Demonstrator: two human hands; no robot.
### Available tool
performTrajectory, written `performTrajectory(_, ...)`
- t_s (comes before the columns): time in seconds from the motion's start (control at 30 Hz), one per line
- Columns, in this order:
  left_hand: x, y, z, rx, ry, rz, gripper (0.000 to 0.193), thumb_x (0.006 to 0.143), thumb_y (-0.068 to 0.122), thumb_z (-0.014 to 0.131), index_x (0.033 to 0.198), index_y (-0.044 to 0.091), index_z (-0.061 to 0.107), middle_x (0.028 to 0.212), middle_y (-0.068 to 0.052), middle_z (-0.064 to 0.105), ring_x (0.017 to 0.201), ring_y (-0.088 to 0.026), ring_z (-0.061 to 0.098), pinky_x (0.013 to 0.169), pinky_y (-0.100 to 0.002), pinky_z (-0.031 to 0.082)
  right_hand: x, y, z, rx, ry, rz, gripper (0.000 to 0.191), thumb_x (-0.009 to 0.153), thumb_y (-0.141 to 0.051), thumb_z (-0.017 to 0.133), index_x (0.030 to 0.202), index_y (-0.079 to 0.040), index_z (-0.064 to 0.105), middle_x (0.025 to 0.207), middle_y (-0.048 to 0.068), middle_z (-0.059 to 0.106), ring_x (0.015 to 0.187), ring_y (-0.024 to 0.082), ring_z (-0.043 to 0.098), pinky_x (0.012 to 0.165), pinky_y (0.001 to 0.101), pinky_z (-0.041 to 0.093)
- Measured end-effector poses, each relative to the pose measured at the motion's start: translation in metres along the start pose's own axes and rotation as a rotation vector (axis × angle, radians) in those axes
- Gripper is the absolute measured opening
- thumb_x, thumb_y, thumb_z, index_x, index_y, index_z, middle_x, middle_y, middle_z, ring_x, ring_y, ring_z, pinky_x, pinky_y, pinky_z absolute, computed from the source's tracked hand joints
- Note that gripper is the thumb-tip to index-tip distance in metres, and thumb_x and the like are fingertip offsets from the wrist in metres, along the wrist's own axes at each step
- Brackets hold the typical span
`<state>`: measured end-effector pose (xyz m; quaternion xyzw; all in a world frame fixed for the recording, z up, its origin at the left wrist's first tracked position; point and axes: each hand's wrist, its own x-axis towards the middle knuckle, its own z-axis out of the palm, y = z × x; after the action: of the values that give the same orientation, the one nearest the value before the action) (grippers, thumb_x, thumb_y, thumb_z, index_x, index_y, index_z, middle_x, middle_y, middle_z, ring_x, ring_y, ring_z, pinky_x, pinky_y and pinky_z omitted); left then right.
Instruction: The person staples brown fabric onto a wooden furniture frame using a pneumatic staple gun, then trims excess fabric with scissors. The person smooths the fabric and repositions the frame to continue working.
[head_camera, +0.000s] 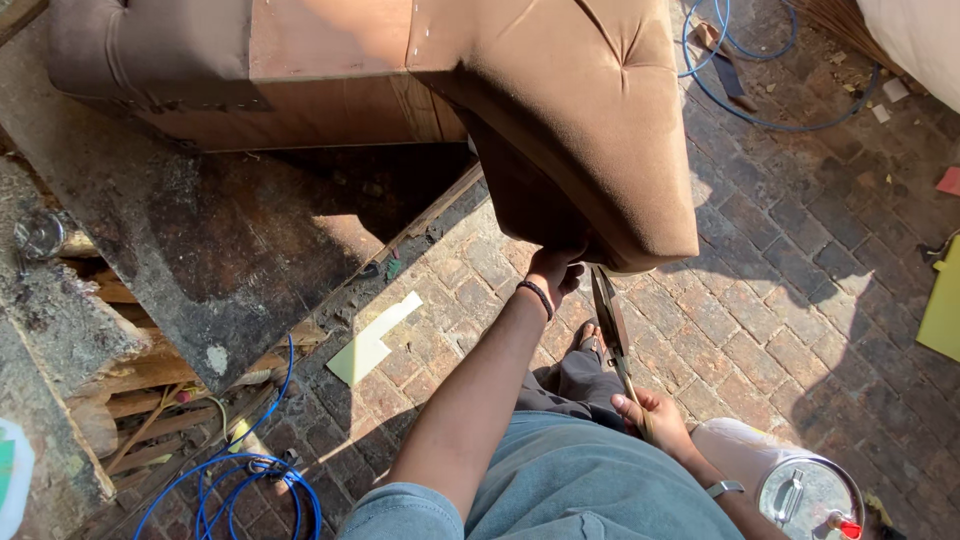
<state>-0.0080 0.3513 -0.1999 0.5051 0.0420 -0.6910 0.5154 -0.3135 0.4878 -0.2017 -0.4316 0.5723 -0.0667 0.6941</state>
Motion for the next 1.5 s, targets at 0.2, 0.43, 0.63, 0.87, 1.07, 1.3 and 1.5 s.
performTrajectory(0.2, -0.010, -0.004, -0.022, 0.009, -0.044, 0.119, 0.017, 0.087, 0.017, 0.081, 0.096, 0.011, 0.067, 0.076, 0.003, 0.059, 0.058, -0.010, 0.052, 0.053, -0.027, 0.046, 0.010, -0.040, 0.004, 0.004, 0.063, -0.082, 0.031, 0.082, -0.036, 0.079, 0.085, -0.008, 0.067, 0.064, -0.001, 0.058, 0.056, 0.011, 0.055, 0.052, 0.0279, 0.047)
performTrajectory(0.43, -0.017, 0.004, -0.024, 0.165, -0.004, 0.176, 0.020, 0.088, 0.020, 0.079, 0.100, 0.010, 0.067, 0.077, 0.001, 0.063, 0.061, -0.012, 0.058, 0.058, -0.030, 0.054, 0.015, -0.104, 0.014, -0.231, 0.102, -0.096, 0.038, 0.083, -0.039, 0.080, 0.082, -0.004, 0.068, 0.063, 0.000, 0.057, 0.056, 0.011, 0.056, 0.052, 0.0289, 0.048)
performTrajectory(0.63, -0.025, 0.017, -0.020, 0.295, 0.017, 0.146, 0.022, 0.091, 0.024, 0.078, 0.104, 0.009, 0.068, 0.076, -0.001, 0.063, 0.065, -0.013, 0.060, 0.063, -0.030, 0.057, -0.008, -0.129, 0.015, -0.463, 0.186, 0.029, 0.044, 0.080, -0.047, 0.080, 0.072, -0.005, 0.069, 0.054, 0.002, 0.058, 0.049, 0.014, 0.059, 0.048, 0.0314, 0.048)
performTrajectory(0.87, -0.025, 0.021, -0.019, 0.326, -0.001, 0.109, 0.021, 0.092, 0.025, 0.076, 0.102, 0.008, 0.068, 0.076, -0.001, 0.062, 0.066, -0.013, 0.059, 0.064, -0.031, 0.058, 0.015, -0.184, 0.002, -0.591, 0.150, -0.001, 0.054, 0.081, -0.056, 0.078, 0.067, -0.006, 0.062, 0.053, 0.004, 0.058, 0.047, 0.014, 0.059, 0.047, 0.0306, 0.049)
performTrajectory(1.07, -0.029, 0.018, -0.018, 0.213, 0.010, 0.094, 0.024, 0.090, 0.021, 0.079, 0.107, 0.007, 0.069, 0.080, -0.002, 0.065, 0.067, -0.015, 0.061, 0.067, -0.033, 0.059, 0.015, -0.219, 0.007, -0.628, 0.113, -0.002, 0.055, 0.077, -0.058, 0.078, 0.065, -0.007, 0.062, 0.051, 0.004, 0.057, 0.045, 0.016, 0.060, 0.046, 0.0326, 0.051)
performTrajectory(1.3, -0.047, 0.029, -0.022, 0.390, 0.121, 0.078, 0.027, 0.090, 0.021, 0.077, 0.109, 0.003, 0.069, 0.077, -0.006, 0.065, 0.066, -0.018, 0.062, 0.063, -0.035, 0.059, 0.027, -0.258, 0.036, -0.723, 0.158, 0.014, 0.060, 0.079, -0.060, 0.077, 0.067, -0.004, 0.062, 0.053, 0.005, 0.059, 0.047, 0.016, 0.061, 0.047, 0.0322, 0.050)
performTrajectory(1.5, -0.064, 0.035, -0.019, 0.345, 0.136, 0.107, 0.022, 0.090, 0.014, 0.071, 0.109, 0.003, 0.069, 0.078, -0.006, 0.068, 0.064, -0.017, 0.063, 0.060, -0.034, 0.057, 0.030, -0.285, 0.045, -0.671, 0.158, 0.008, 0.060, 0.081, -0.055, 0.080, 0.067, -0.001, 0.057, 0.054, 0.008, 0.055, 0.046, 0.018, 0.056, 0.045, 0.0346, 0.045)
